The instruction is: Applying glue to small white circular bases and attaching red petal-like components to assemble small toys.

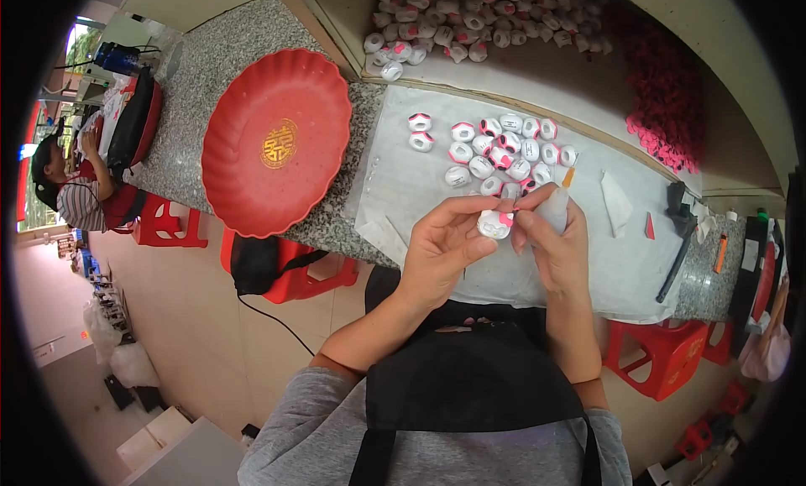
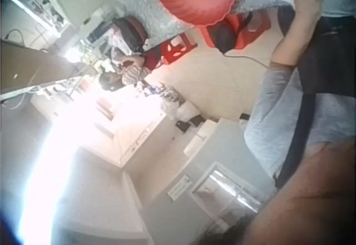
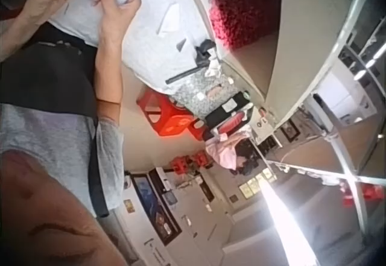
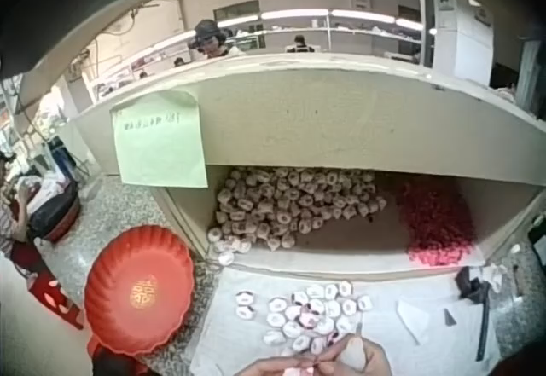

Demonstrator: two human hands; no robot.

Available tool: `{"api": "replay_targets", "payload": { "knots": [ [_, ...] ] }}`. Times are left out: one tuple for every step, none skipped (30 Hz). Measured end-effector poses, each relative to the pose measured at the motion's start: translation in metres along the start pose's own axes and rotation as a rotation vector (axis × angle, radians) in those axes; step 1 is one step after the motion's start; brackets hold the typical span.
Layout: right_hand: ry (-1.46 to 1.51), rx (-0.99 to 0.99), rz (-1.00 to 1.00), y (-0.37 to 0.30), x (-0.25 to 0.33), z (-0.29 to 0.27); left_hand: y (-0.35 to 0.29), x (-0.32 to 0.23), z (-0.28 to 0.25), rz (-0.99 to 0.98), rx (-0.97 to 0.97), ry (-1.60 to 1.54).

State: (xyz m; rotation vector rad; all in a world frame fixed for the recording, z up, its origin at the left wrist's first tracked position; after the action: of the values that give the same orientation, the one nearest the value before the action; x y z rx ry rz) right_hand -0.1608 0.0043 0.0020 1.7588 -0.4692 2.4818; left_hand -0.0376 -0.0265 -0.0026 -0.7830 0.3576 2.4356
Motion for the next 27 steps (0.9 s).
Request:
{"api": "replay_targets", "payload": {
  "knots": [
    [0.029,-0.01,0.002,-0.001,-0.001,0.0,-0.002,0.001,0.0,0.004,-0.015,-0.008],
    [0.056,-0.02,0.004,-0.001,-0.002,-0.001,-0.003,0.001,0.0,0.001,-0.013,-0.006],
    [0.059,-0.022,0.003,-0.002,-0.002,-0.001,-0.004,0.001,-0.001,0.015,-0.014,0.007],
    [0.044,-0.013,0.015,-0.003,-0.002,-0.001,-0.005,0.002,-0.002,0.028,-0.014,0.02],
    [0.029,-0.004,0.026,-0.003,-0.003,-0.001,-0.006,0.002,-0.001,0.026,-0.013,0.021],
    [0.03,-0.006,0.026,-0.003,-0.002,-0.002,-0.006,0.002,0.0,0.023,-0.025,0.032],
    [-0.002,-0.003,0.029,-0.003,-0.001,-0.003,-0.007,0.0,0.001,0.019,-0.036,0.046],
    [-0.034,0.001,0.032,-0.004,0.0,-0.004,-0.007,-0.001,0.003,0.017,-0.036,0.049],
    [-0.03,0.001,0.032,-0.005,0.002,-0.006,-0.007,-0.002,0.004,0.019,-0.084,0.081],
    [-0.067,-0.042,0.013,-0.006,0.005,-0.009,-0.007,-0.003,0.003,0.024,-0.134,0.114],
    [-0.104,-0.086,-0.007,-0.008,0.008,-0.012,-0.008,-0.004,0.003,0.025,-0.137,0.118],
    [-0.1,-0.082,-0.005,-0.011,0.011,-0.012,-0.008,-0.005,0.001,0.023,-0.158,0.145],
    [-0.063,-0.053,-0.014,-0.016,0.014,-0.012,-0.008,-0.005,0.001,0.019,-0.178,0.17],
    [-0.026,-0.025,-0.022,-0.021,0.017,-0.011,-0.007,-0.005,0.0,0.018,-0.18,0.173],
    [-0.026,-0.015,-0.011,-0.023,0.018,-0.006,-0.005,-0.005,0.001,0.089,-0.1,0.271],
    [-0.024,-0.019,-0.01,-0.023,0.018,-0.003,-0.004,-0.005,0.003,0.157,-0.018,0.367],
    [-0.042,0.014,0.002,-0.023,0.017,-0.001,-0.005,-0.006,0.003,0.152,-0.017,0.368],
    [-0.06,0.046,0.014,-0.023,0.016,0.001,-0.005,-0.007,0.004,0.141,-0.017,0.427],
    [-0.046,0.057,0.027,-0.022,0.015,0.001,-0.006,-0.008,0.005,0.132,-0.019,0.488],
    [-0.044,0.056,0.03,-0.022,0.015,0.0,-0.006,-0.008,0.005,0.13,-0.021,0.489],
    [-0.043,0.054,0.028,-0.022,0.015,0.0,-0.007,-0.008,0.005,0.133,-0.013,0.525],
    [-0.042,0.05,0.026,-0.022,0.015,-0.001,-0.006,-0.008,0.005,0.136,-0.003,0.561],
    [-0.041,0.048,0.027,-0.021,0.013,-0.002,-0.006,-0.008,0.005,0.133,-0.003,0.56],
    [-0.028,0.053,0.018,-0.02,0.011,-0.003,-0.005,-0.009,0.007,0.133,0.028,0.581],
    [-0.016,0.059,0.01,-0.02,0.01,-0.003,-0.005,-0.009,0.008,0.134,0.057,0.601],
    [-0.016,0.058,0.011,-0.02,0.01,-0.004,-0.004,-0.009,0.008,0.133,0.057,0.6],
    [-0.034,0.049,0.009,-0.02,0.01,-0.004,-0.004,-0.01,0.009,0.154,0.083,0.611]
  ]
}}
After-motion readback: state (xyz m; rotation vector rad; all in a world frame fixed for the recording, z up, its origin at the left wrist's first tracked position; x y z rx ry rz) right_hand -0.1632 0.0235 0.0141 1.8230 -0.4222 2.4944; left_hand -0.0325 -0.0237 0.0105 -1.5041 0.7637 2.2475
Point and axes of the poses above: each hand's wrist, its own y-axis towards the middle knuckle, its own z-axis out of the palm, x = y × z, the point moved 3 cm from there along y, towards the middle knuckle, and after that the axes turned 8 degrees about -y, right-handed, at the moved point
